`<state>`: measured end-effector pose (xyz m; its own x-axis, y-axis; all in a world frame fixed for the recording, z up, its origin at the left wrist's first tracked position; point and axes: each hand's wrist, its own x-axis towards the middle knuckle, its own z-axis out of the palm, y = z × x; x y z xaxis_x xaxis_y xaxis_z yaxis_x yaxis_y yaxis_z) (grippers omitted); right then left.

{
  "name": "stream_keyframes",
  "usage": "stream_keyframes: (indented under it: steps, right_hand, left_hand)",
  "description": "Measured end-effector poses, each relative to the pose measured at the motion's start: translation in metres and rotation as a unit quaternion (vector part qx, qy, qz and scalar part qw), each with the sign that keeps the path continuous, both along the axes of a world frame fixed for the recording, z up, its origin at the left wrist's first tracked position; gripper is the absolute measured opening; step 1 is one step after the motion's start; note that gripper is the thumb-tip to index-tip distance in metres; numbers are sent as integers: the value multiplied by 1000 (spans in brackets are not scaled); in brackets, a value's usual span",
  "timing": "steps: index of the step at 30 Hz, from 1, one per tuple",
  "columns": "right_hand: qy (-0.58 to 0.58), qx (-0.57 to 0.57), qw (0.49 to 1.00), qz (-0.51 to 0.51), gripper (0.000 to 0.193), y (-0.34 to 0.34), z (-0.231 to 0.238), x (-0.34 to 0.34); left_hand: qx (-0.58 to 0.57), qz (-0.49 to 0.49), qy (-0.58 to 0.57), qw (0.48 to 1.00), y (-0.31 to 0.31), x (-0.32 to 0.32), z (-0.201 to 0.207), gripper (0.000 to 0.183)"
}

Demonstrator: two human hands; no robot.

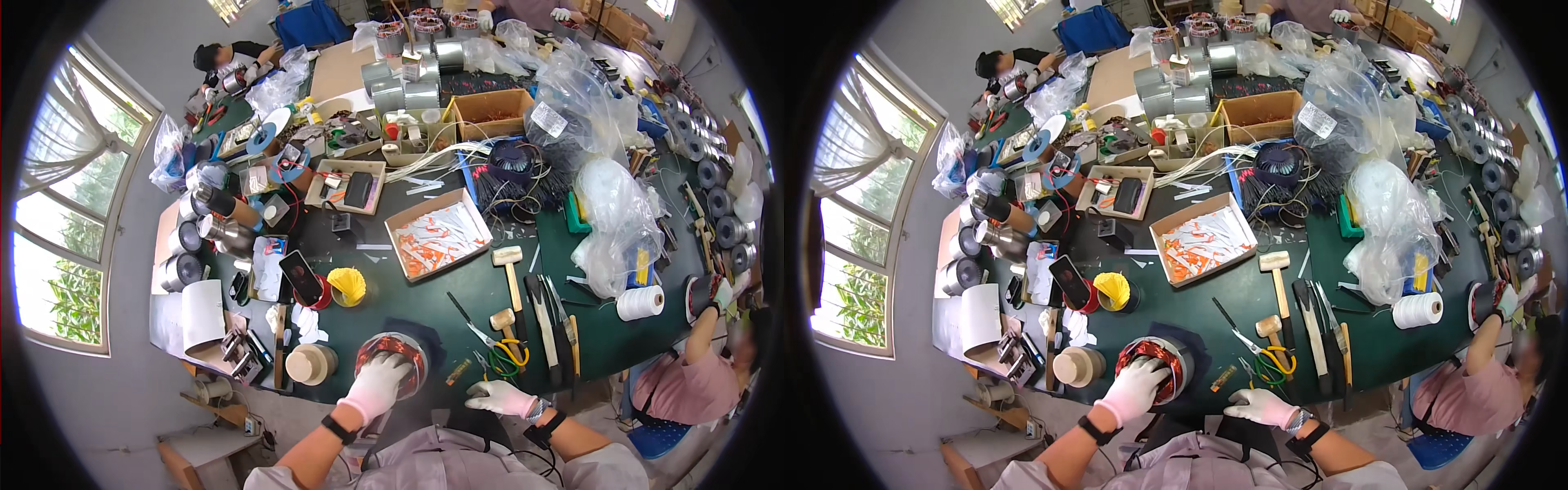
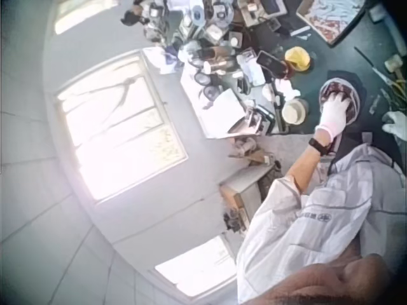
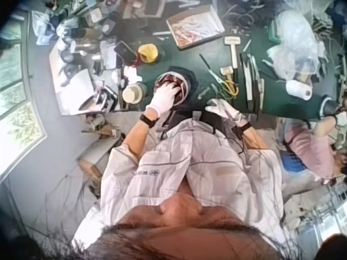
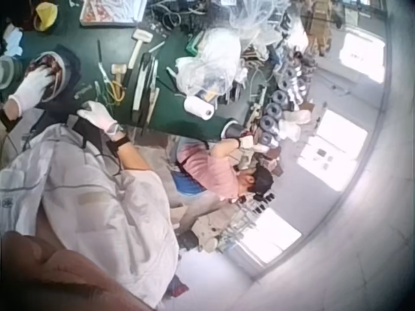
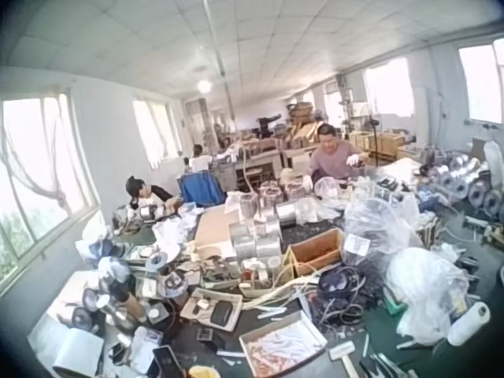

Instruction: The person hammers a motor stator component into a housing using a mallet, trims excess internal material with scissors, and uses a metal rod to shape the inner copper windings.

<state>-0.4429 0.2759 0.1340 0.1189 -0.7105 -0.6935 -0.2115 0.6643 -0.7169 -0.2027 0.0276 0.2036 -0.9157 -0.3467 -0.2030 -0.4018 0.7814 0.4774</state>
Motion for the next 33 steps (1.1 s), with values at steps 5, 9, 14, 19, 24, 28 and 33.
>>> stream_keyframes:
  steps: [5,9,14,19,24,28,33]
  right_hand:
    - [25,-40,999,-6,64,-6,22,19]
    - [63,-72,995,-28,61,-19,42,37]
    - [90,-31,987,-131,56,-6,76,51]
    - [212,-210,942,-151,67,-68,111,106]
    - [402,-205,891,-58,61,-118,98,143]
    - [416,-179,886,-104,32,-121,99,150]
    - [400,-230,860,-218,14,-117,95,155]
  left_hand:
    - [109,-121,-275,948,-32,-27,-62,47]
    - [36,-100,-217,970,-42,37,-155,48]
    - [99,-77,-64,990,-54,-8,36,25]
    - [167,86,131,973,-83,45,164,18]
    - [159,380,377,830,-111,104,185,18]
    - [134,355,215,900,-115,137,137,28]
    - [95,74,133,984,-69,96,33,75]
